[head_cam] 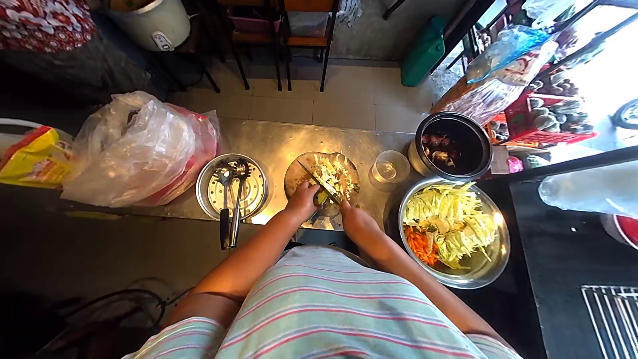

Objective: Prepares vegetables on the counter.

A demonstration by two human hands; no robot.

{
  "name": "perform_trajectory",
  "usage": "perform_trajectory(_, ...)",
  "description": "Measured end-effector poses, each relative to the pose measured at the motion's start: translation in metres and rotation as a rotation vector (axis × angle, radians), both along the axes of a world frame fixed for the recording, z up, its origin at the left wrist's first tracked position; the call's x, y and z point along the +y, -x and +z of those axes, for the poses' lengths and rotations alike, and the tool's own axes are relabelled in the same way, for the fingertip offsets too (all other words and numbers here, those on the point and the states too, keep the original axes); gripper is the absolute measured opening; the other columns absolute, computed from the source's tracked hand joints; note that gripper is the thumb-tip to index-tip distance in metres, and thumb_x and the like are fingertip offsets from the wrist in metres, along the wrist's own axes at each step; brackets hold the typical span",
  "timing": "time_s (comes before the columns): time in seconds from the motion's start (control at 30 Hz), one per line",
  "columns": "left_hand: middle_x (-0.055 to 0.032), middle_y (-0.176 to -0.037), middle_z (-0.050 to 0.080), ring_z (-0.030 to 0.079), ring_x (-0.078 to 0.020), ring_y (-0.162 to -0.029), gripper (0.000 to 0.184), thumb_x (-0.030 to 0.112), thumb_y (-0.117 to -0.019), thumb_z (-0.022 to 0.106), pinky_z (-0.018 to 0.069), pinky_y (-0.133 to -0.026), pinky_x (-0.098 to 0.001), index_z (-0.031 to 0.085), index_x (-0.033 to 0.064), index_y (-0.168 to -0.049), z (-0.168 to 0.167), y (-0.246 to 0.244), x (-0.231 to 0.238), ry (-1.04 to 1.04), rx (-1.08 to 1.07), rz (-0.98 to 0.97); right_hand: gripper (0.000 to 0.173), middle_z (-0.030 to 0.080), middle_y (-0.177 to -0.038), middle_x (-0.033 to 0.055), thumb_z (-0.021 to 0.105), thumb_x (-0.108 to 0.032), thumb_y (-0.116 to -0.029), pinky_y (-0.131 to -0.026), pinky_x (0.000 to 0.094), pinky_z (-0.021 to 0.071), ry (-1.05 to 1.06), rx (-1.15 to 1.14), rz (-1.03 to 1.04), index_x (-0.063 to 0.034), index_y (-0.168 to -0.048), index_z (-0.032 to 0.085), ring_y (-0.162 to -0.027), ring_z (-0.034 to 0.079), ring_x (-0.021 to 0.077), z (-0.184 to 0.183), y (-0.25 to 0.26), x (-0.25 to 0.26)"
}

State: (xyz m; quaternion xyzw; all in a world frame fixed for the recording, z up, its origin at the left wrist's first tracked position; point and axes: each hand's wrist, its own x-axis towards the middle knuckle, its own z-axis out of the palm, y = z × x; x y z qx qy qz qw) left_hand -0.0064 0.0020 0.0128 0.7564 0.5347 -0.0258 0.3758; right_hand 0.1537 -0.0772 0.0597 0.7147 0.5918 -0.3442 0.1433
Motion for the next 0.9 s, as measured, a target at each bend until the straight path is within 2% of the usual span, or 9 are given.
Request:
perform_trajectory(0.13, -0.0187, -0.139, 0.056, 0.058, -0.0339, -0.128, 0.053, 0.021, -0.0877, 0.083, 0.0502, -0.107, -0.0493, 0.062, 0.0128, -0.136, -0.002, 0.001, 0.0, -0.026, -0.029, -0.011, 0.038, 0.068, -0.117, 0.0262, 0.035, -0.009, -0.1086, -0.087, 0.0632, 0.0553, 0.006, 0.017, 0.002, -0.0068, -0.147, 0.04, -0.111, 0.068, 0.0462, -0.036, 0.01, 0.024)
perform_trajectory(0.23, -0.0185, -0.141, 0.055, 0.058, -0.0328, -0.129, 0.052, 0.022, -0.0889, 0.082, 0.0497, -0.108, -0.0488, 0.062, 0.0127, -0.136, -0.003, 0.002, -0.001, -0.023, -0.028, -0.012, 0.04, 0.068, -0.119, 0.0265, 0.039, -0.013, -0.1089, -0.09, 0.0641, 0.0551, -0.035, 0.079, -0.01, -0.0073, -0.148, 0.04, -0.113, 0.068, 0.0466, -0.07, 0.005, 0.036)
perform_trajectory(0.33, -0.0191, -0.143, 0.055, 0.057, -0.0335, -0.131, 0.052, 0.02, -0.0895, 0.081, 0.0484, -0.11, -0.0487, 0.061, 0.01, -0.137, -0.001, 0.003, -0.005, -0.035, -0.042, -0.012, 0.035, 0.067, -0.123, 0.0256, 0.037, -0.022, -0.1119, -0.095, 0.0631, 0.0527, -0.048, 0.159, -0.013, -0.0052, -0.142, 0.045, -0.118, 0.066, 0.0447, -0.079, -0.006, 0.042)
perform_trajectory(0.4, -0.0173, -0.145, 0.054, 0.056, -0.0315, -0.134, 0.052, 0.019, -0.0903, 0.08, 0.0471, -0.112, -0.0473, 0.06, 0.0099, -0.138, -0.001, 0.003, -0.006, -0.049, -0.044, -0.032, 0.037, 0.066, -0.122, 0.0268, 0.037, -0.026, -0.1132, -0.096, 0.0633, 0.052, -0.053, 0.198, -0.02, -0.0044, -0.141, 0.046, -0.117, 0.066, 0.0451, -0.071, -0.015, 0.042)
perform_trajectory(0.5, -0.0139, -0.15, 0.054, 0.053, -0.0293, -0.139, 0.051, 0.019, -0.0938, 0.074, 0.0429, -0.116, -0.0475, 0.059, 0.0121, -0.142, 0.006, 0.006, -0.007, -0.046, -0.002, -0.068, 0.036, 0.067, -0.121, 0.0255, 0.033, -0.026, -0.1133, -0.092, 0.0638, 0.0529, -0.055, 0.122, -0.047, -0.0073, -0.141, 0.047, -0.115, 0.066, 0.045, -0.028, -0.011, 0.031)
perform_trajectory(0.6, -0.0218, -0.147, 0.052, 0.056, -0.036, -0.133, 0.055, 0.023, -0.0946, 0.074, 0.0468, -0.112, -0.0506, 0.056, 0.0109, -0.144, 0.006, 0.003, -0.011, -0.038, 0.037, -0.041, 0.036, 0.067, -0.119, 0.0253, 0.031, -0.018, -0.1121, -0.088, 0.0643, 0.0541, -0.034, 0.062, -0.03, -0.0082, -0.143, 0.045, -0.112, 0.068, 0.046, 0.012, -0.003, 0.005)
perform_trajectory(0.67, -0.0254, -0.149, 0.047, 0.057, -0.0378, -0.131, 0.056, 0.028, -0.0954, 0.074, 0.0487, -0.11, -0.049, 0.055, 0.0113, -0.145, 0.006, 0.002, -0.011, -0.019, 0.079, -0.027, 0.035, 0.068, -0.116, 0.0242, 0.032, -0.016, -0.1108, -0.086, 0.0626, 0.0552, -0.012, 0.041, -0.019, -0.0084, -0.143, 0.045, -0.109, 0.069, 0.0448, 0.025, 0.0, -0.01)
perform_trajectory(0.8, -0.023, -0.148, 0.048, 0.057, -0.0361, -0.131, 0.058, 0.027, -0.0949, 0.075, 0.0488, -0.11, -0.0484, 0.054, 0.0123, -0.147, 0.005, 0.002, -0.009, -0.007, 0.084, -0.017, 0.033, 0.068, -0.114, 0.0223, 0.031, -0.015, -0.1107, -0.084, 0.0593, 0.0564, 0.019, 0.045, -0.048, -0.0089, -0.14, 0.045, -0.108, 0.069, 0.0419, 0.014, 0.002, -0.022)
perform_trajectory(0.9, -0.0218, -0.146, 0.05, 0.059, -0.0361, -0.128, 0.057, 0.022, -0.0923, 0.077, 0.0506, -0.107, -0.05, 0.056, 0.013, -0.145, 0.005, 0.001, -0.008, 0.001, 0.063, -0.012, 0.038, 0.068, -0.116, 0.0226, 0.033, -0.012, -0.1098, -0.085, 0.0602, 0.056, 0.024, 0.059, -0.075, -0.0105, -0.146, 0.042, -0.11, 0.069, 0.043, -0.006, 0.008, -0.013)
